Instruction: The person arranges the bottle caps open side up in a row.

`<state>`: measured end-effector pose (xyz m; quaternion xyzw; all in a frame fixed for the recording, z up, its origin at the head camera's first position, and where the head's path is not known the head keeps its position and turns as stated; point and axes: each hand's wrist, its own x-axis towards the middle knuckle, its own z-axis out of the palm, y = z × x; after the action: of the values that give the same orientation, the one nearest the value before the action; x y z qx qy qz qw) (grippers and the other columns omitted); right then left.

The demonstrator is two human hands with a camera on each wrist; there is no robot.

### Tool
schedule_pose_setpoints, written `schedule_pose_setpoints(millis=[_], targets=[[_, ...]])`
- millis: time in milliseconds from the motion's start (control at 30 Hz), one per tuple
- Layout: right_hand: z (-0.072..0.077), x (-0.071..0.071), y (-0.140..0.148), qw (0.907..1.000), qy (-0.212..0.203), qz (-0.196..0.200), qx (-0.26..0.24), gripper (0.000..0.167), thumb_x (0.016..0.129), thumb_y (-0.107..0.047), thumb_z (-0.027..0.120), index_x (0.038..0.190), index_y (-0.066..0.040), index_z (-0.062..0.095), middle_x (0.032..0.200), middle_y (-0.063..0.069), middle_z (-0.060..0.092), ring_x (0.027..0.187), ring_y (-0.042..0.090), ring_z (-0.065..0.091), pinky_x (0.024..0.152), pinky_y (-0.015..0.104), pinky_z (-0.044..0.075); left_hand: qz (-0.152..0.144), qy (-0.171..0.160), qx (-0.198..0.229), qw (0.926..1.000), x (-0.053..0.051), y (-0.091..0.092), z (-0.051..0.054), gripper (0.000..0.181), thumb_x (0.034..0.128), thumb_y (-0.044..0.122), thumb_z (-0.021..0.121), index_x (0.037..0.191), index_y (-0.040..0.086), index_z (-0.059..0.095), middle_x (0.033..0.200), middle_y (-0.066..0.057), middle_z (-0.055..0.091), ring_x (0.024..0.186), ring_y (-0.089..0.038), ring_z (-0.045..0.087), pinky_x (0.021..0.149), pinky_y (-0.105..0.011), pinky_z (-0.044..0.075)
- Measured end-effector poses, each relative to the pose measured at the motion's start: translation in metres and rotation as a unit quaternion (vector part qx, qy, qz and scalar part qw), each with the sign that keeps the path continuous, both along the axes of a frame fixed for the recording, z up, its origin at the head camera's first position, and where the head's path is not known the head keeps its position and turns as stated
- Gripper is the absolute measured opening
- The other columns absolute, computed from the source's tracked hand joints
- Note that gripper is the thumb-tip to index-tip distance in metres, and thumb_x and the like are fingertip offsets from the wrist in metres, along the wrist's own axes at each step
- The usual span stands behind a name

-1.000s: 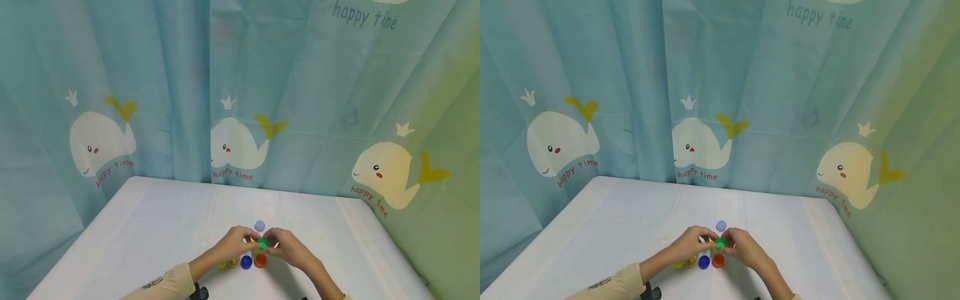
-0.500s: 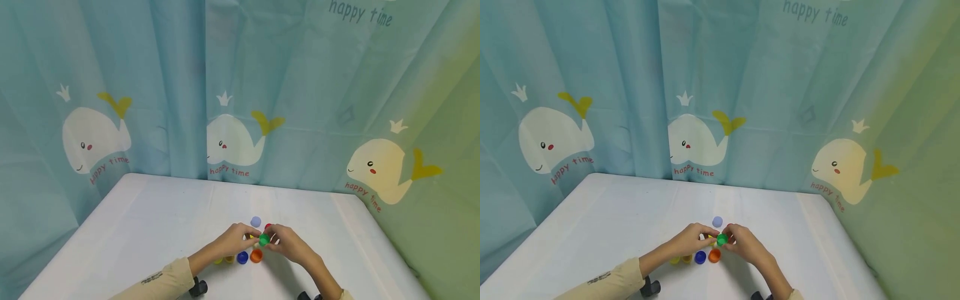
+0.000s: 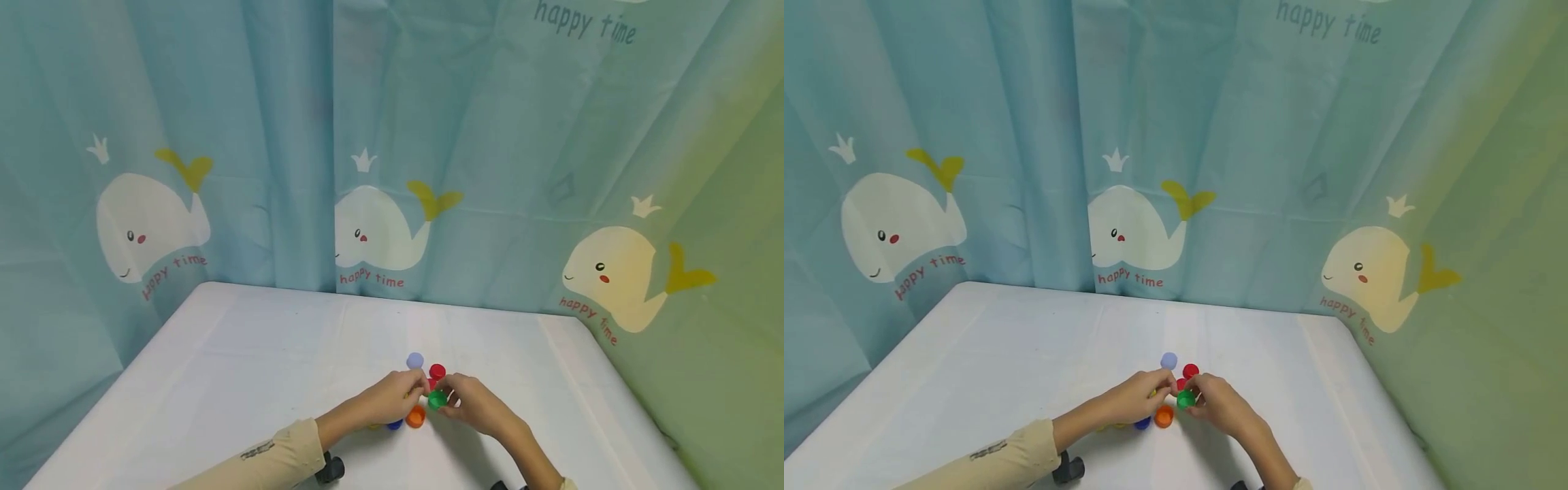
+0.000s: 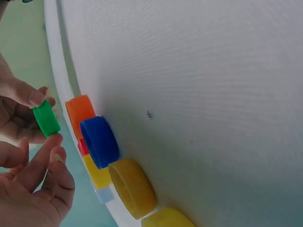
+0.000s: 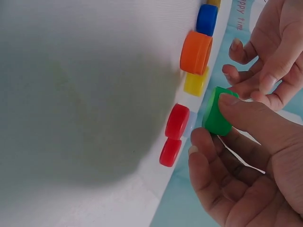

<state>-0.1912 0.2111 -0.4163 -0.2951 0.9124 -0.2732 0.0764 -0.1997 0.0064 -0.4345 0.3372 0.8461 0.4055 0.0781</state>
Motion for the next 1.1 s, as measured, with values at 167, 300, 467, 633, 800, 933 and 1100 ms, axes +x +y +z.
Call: schedule_pose_setpoints(millis=[167,300,467,633,800,933,1100], targets=[[-0.001,0.003,0.001,0.9999,-0.007,0.008,0.007,0.024,0.076,0.002,0.075,0.098,0.002,0.064,0.085,-0.001,0.061,0.073,0.011,0.058,0.066,0.025,0.051,-0.009,0.016,-0.028,0.9994,0.003,0.002,0.0,0.013,0.0991,0.008,0.042,0.093,0.014,0.051,0.098,0.001,0.066,0.088,-0.006,0.056,0.078,-0.023,0.045],[-0.003,0.003,0.001,0.9998,-0.019,0.008,0.008,0.024,0.076,0.002,0.075,0.097,0.001,0.063,0.086,-0.002,0.061,0.074,0.011,0.058,0.066,0.025,0.05,-0.011,0.011,-0.031,0.9994,0.004,0.003,-0.001,0.009,0.0946,0.006,0.049,0.095,0.014,0.052,0.095,0.003,0.065,0.084,-0.005,0.056,0.074,-0.022,0.045],[-0.005,0.003,0.0,0.9995,-0.03,0.006,0.008,0.024,0.075,0.002,0.075,0.095,0.0,0.062,0.085,-0.002,0.06,0.074,0.012,0.057,0.066,0.025,0.05,-0.01,0.009,-0.053,0.9985,0.004,0.003,0.0,0.021,0.0829,0.008,0.057,0.101,0.016,0.051,0.097,0.008,0.066,0.091,-0.003,0.053,0.079,-0.025,0.04],[-0.007,0.003,0.0,0.9998,-0.014,0.016,0.002,0.023,0.074,0.004,0.075,0.093,0.0,0.062,0.083,0.0,0.061,0.072,0.011,0.057,0.065,0.024,0.049,-0.016,0.012,-0.077,0.9968,0.005,0.003,0.0,0.024,0.0816,0.01,0.056,0.104,0.017,0.052,0.102,0.011,0.066,0.097,-0.006,0.048,0.08,-0.03,0.034],[-0.01,0.004,-0.001,0.9998,-0.004,0.022,0.004,0.025,0.073,0.004,0.076,0.092,0.0,0.061,0.08,-0.001,0.06,0.07,0.008,0.054,0.064,0.023,0.049,-0.026,0.014,-0.082,0.9962,0.005,0.003,-0.001,0.026,0.0808,0.01,0.055,0.105,0.016,0.052,0.102,0.011,0.067,0.095,-0.004,0.047,0.079,-0.029,0.033],[-0.011,0.005,-0.001,0.9998,-0.002,0.015,0.014,0.028,0.071,0.003,0.078,0.093,-0.001,0.061,0.078,-0.003,0.058,0.07,0.008,0.052,0.065,0.023,0.049,-0.03,0.018,-0.085,0.9957,0.006,0.003,-0.002,0.027,0.0791,0.008,0.056,0.105,0.016,0.053,0.101,0.011,0.067,0.091,-0.003,0.047,0.078,-0.029,0.032],[-0.012,0.006,-0.002,0.9997,-0.003,0.011,0.019,0.03,0.07,0.002,0.08,0.093,-0.002,0.06,0.078,-0.004,0.056,0.069,0.007,0.05,0.064,0.023,0.048,-0.029,0.022,-0.091,0.9951,0.006,0.003,-0.002,0.027,0.0795,0.008,0.056,0.105,0.016,0.054,0.101,0.01,0.067,0.088,-0.003,0.046,0.076,-0.027,0.032]])
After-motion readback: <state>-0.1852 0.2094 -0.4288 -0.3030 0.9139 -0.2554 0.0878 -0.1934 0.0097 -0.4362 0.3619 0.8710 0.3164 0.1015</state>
